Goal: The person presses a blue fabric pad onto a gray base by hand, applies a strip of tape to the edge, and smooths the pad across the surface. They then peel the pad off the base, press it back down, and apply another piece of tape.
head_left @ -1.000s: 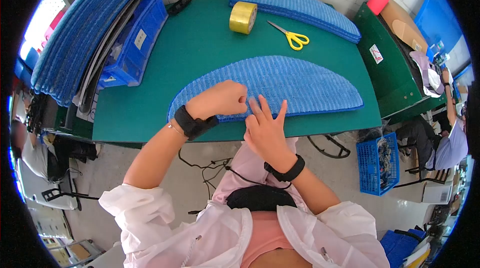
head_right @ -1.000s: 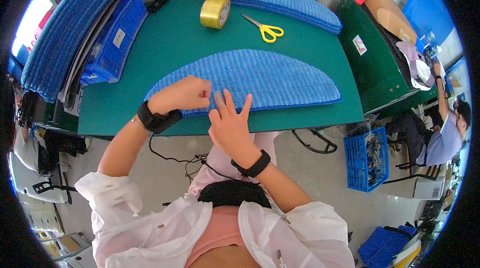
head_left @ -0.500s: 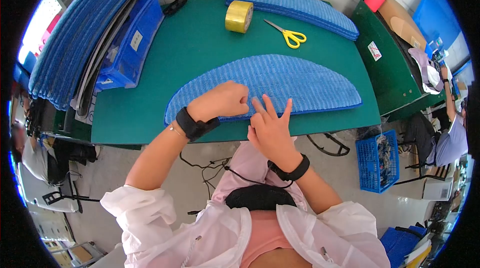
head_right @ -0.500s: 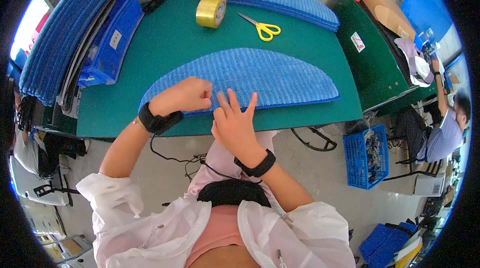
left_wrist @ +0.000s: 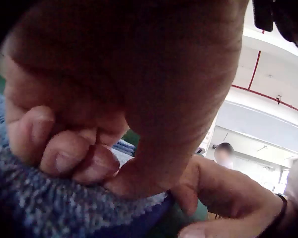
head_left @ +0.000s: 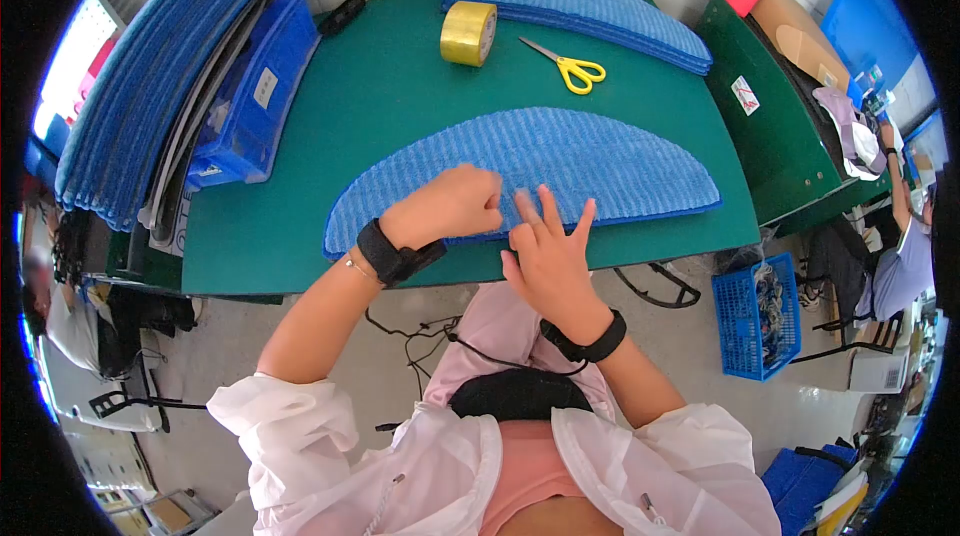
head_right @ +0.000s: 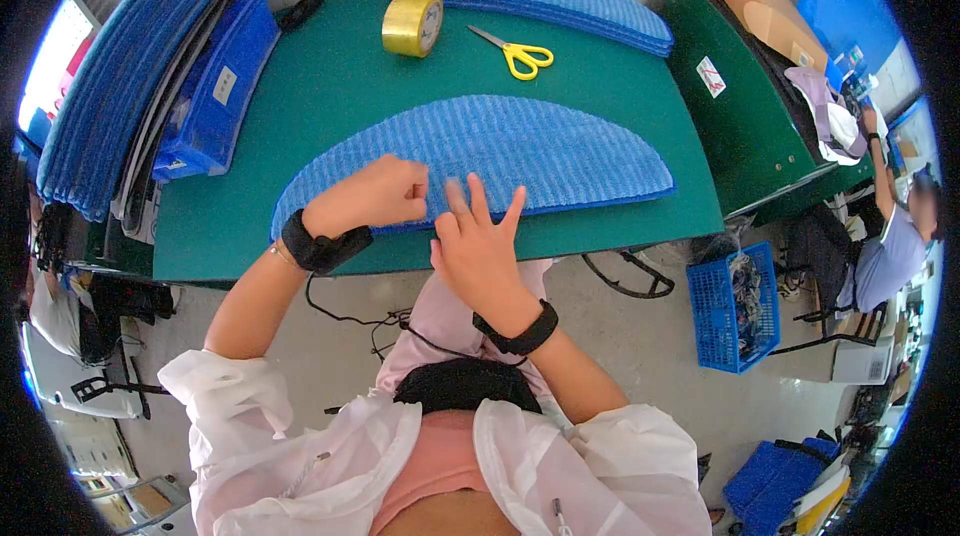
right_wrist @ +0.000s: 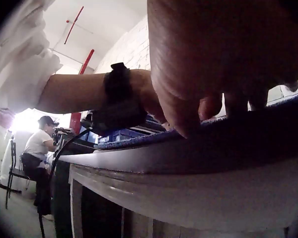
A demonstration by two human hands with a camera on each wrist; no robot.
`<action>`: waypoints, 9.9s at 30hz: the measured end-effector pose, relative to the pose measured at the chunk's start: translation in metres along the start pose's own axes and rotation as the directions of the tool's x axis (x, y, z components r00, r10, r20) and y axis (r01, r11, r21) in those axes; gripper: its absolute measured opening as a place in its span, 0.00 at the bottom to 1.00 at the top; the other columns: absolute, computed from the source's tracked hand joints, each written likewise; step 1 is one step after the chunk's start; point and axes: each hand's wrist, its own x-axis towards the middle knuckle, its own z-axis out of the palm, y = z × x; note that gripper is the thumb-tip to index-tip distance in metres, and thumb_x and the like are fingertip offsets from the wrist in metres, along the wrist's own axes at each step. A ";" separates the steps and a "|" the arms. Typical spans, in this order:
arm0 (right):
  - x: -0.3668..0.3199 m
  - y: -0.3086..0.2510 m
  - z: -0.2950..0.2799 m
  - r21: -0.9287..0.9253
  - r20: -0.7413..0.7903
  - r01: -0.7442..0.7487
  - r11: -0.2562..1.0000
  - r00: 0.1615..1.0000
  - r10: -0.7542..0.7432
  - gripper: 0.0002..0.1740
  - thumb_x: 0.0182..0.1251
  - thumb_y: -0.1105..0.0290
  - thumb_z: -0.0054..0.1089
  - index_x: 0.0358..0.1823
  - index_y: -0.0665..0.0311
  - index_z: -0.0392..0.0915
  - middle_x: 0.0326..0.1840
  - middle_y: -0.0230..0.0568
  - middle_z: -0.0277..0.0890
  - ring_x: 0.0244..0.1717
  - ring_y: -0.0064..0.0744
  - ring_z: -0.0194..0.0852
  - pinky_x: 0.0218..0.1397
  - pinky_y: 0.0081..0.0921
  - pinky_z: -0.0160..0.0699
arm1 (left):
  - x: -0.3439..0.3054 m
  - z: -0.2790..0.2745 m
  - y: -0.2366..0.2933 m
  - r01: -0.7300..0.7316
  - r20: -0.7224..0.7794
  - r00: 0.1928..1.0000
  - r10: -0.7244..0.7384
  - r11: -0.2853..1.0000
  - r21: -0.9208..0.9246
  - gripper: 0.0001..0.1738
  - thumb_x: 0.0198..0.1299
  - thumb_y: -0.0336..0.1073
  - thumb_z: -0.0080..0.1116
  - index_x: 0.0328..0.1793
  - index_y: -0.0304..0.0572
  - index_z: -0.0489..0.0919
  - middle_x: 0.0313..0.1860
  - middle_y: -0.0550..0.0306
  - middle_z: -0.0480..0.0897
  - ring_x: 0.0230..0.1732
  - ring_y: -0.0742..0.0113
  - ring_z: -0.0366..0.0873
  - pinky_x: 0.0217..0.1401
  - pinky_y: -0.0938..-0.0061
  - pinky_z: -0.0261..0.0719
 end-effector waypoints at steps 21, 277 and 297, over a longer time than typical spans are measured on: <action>-0.007 0.028 -0.008 0.216 0.017 0.013 0.976 1.000 -0.017 0.12 0.55 0.67 0.60 0.34 0.60 0.66 0.61 0.41 0.68 0.69 0.51 0.53 0.64 0.74 0.27 | 0.014 0.008 0.011 -0.076 -0.099 0.993 0.069 0.995 -0.063 0.10 0.45 0.34 0.58 0.29 0.33 0.76 0.25 0.42 0.79 0.27 0.48 0.78 0.29 0.62 0.74; -0.036 0.224 -0.099 0.021 0.290 -0.275 0.961 0.922 0.257 0.28 0.73 0.48 0.30 0.55 0.62 0.68 0.63 0.43 0.66 0.73 0.50 0.44 0.67 0.71 0.23 | 0.045 0.063 0.094 0.191 -0.285 0.954 -0.089 0.916 0.352 0.34 0.54 0.50 0.60 0.67 0.51 0.66 0.69 0.47 0.61 0.68 0.38 0.57 0.61 0.33 0.57; -0.030 0.211 -0.087 -0.030 0.244 -0.154 0.988 0.957 0.157 0.20 0.73 0.54 0.35 0.53 0.59 0.69 0.64 0.39 0.65 0.74 0.46 0.44 0.68 0.70 0.20 | 0.046 0.067 0.089 0.163 -0.315 0.948 -0.040 0.913 0.375 0.35 0.51 0.50 0.62 0.65 0.50 0.67 0.67 0.48 0.64 0.68 0.38 0.58 0.56 0.28 0.60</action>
